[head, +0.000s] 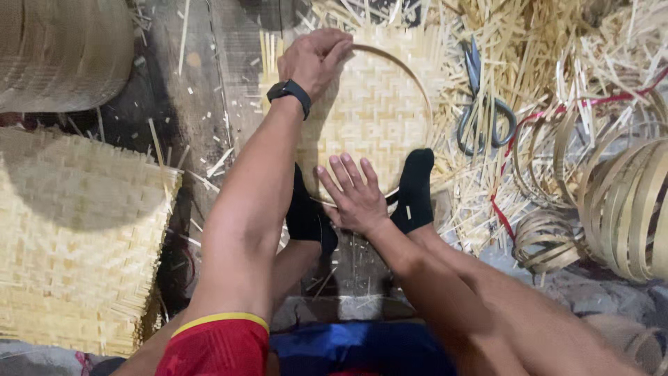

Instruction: The person weaves bamboo strips into circular panels and attaches them to bamboo rings, using scissors to trim the edges.

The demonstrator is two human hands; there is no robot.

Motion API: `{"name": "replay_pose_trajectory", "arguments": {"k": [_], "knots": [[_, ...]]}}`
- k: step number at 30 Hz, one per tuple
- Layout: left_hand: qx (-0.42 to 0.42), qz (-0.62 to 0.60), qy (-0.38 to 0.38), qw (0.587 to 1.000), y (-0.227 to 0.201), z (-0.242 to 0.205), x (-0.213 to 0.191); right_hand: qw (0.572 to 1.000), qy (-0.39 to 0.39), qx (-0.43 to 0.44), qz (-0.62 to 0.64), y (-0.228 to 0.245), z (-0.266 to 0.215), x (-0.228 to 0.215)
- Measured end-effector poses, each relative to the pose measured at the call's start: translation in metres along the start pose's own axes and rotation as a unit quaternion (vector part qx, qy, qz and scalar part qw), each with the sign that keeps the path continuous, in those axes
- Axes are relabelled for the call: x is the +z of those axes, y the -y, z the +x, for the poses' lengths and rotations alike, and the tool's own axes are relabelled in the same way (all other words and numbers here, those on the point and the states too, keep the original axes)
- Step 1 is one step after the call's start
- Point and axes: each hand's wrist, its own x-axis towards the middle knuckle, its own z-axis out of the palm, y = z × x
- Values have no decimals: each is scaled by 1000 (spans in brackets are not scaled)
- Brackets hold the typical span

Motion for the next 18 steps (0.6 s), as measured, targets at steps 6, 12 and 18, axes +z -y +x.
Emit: {"name": "replay_pose_trajectory", "arguments": {"k": [6,12,18], "knots": [[75,40,-2,996,8,13,-4,979,-34,80,182,-78,75,-37],[45,119,68,990,6,18,-3,915,60,248,314,-164,173,-73],[-107,5,125,986,3,39,-3,798,116,388,446,-188,175,-49]]}}
